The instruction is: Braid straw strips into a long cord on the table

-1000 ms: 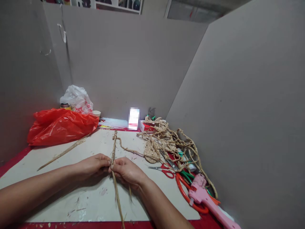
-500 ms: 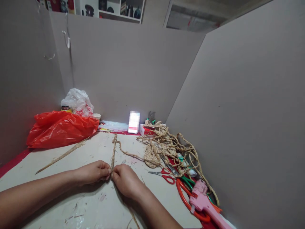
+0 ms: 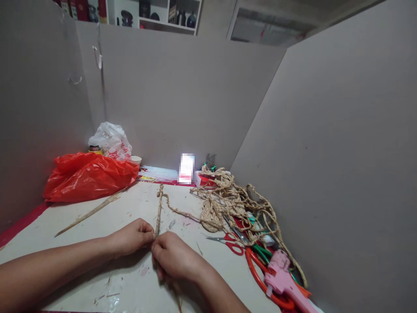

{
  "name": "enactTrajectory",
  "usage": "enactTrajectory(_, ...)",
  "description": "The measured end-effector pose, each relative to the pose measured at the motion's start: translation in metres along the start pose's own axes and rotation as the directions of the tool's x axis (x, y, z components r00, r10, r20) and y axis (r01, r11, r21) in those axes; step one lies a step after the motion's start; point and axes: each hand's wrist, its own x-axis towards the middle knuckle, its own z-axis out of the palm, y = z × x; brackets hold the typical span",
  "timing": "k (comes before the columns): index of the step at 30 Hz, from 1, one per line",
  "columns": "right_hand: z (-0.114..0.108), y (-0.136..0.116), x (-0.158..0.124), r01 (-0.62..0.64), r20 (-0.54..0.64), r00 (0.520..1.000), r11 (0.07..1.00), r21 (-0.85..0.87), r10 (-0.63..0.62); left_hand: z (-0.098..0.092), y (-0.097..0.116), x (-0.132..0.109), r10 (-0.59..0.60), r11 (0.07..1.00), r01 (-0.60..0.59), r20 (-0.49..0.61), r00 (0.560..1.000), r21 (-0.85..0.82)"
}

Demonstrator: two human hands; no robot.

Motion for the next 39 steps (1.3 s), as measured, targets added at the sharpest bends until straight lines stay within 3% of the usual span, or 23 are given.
enactTrajectory(1,0.005,-0.002,-0.001,-0.028,0.003,1.000,0.999,-0.026,0.028,0.001,0.002,-0.001,-0.024,0.999,0.024,-0.006,1.000,-0.030)
enactTrajectory(3,0.013,-0.006,-0.004,-0.034,-0.100,0.995,0.987,-0.155,0.019,0.003,0.005,-0.004,-0.084,0.993,0.084,0.003,0.996,-0.080)
enactTrajectory(5,0.017,-0.010,-0.008,-0.011,-0.240,0.968,0.952,-0.305,-0.066,0.003,0.006,-0.005,-0.125,0.986,0.126,0.014,0.992,-0.111)
enactTrajectory(7,0.016,-0.013,-0.013,0.031,-0.267,0.954,0.927,-0.373,-0.140,0.004,0.005,-0.004,-0.137,0.981,0.138,0.017,0.990,-0.134)
enactTrajectory(10,0.007,-0.015,-0.020,0.142,-0.030,0.988,0.958,-0.249,-0.155,0.005,0.000,-0.002,-0.116,0.983,0.120,0.031,0.993,-0.143)
enactTrajectory(12,-0.003,-0.015,-0.023,0.128,0.145,0.982,0.989,-0.069,-0.117,0.005,-0.002,-0.001,-0.119,0.985,0.122,0.030,0.992,-0.120)
enactTrajectory(13,-0.008,-0.014,-0.023,0.104,0.175,0.979,0.995,0.006,-0.104,0.005,-0.003,-0.001,-0.125,0.986,0.126,0.020,0.992,-0.104)
enactTrajectory(15,-0.018,-0.011,-0.020,0.098,0.086,0.991,0.992,0.081,-0.105,0.005,-0.001,-0.002,-0.128,0.988,0.128,0.007,0.992,-0.083)
enactTrajectory(18,-0.032,0.001,-0.010,0.128,-0.158,0.981,0.989,0.078,-0.114,0.005,0.002,-0.005,-0.125,0.990,0.126,0.025,0.992,-0.068)
enactTrajectory(21,-0.039,0.014,0.004,0.086,-0.269,0.961,0.991,0.099,-0.057,0.006,0.004,-0.007,-0.134,0.989,0.136,0.032,0.990,-0.055)
enactTrajectory(25,-0.038,0.023,0.015,0.053,-0.286,0.958,0.993,0.105,-0.021,0.011,0.001,-0.006,-0.131,0.982,0.133,0.023,0.991,-0.134)
enactTrajectory(31,-0.034,0.021,0.017,0.072,-0.239,0.970,0.989,0.129,-0.040,0.017,-0.009,0.002,-0.197,0.893,0.251,0.178,0.964,-0.374)
enactTrajectory(35,-0.041,-0.001,0.021,0.076,-0.302,0.952,0.990,0.117,-0.037,0.018,-0.009,0.004,-0.209,0.891,0.269,0.195,0.958,-0.366)
enactTrajectory(39,-0.043,-0.042,0.044,0.156,-0.337,0.928,0.987,-0.031,-0.157,0.020,-0.007,0.005,-0.207,0.902,0.252,0.161,0.965,-0.349)
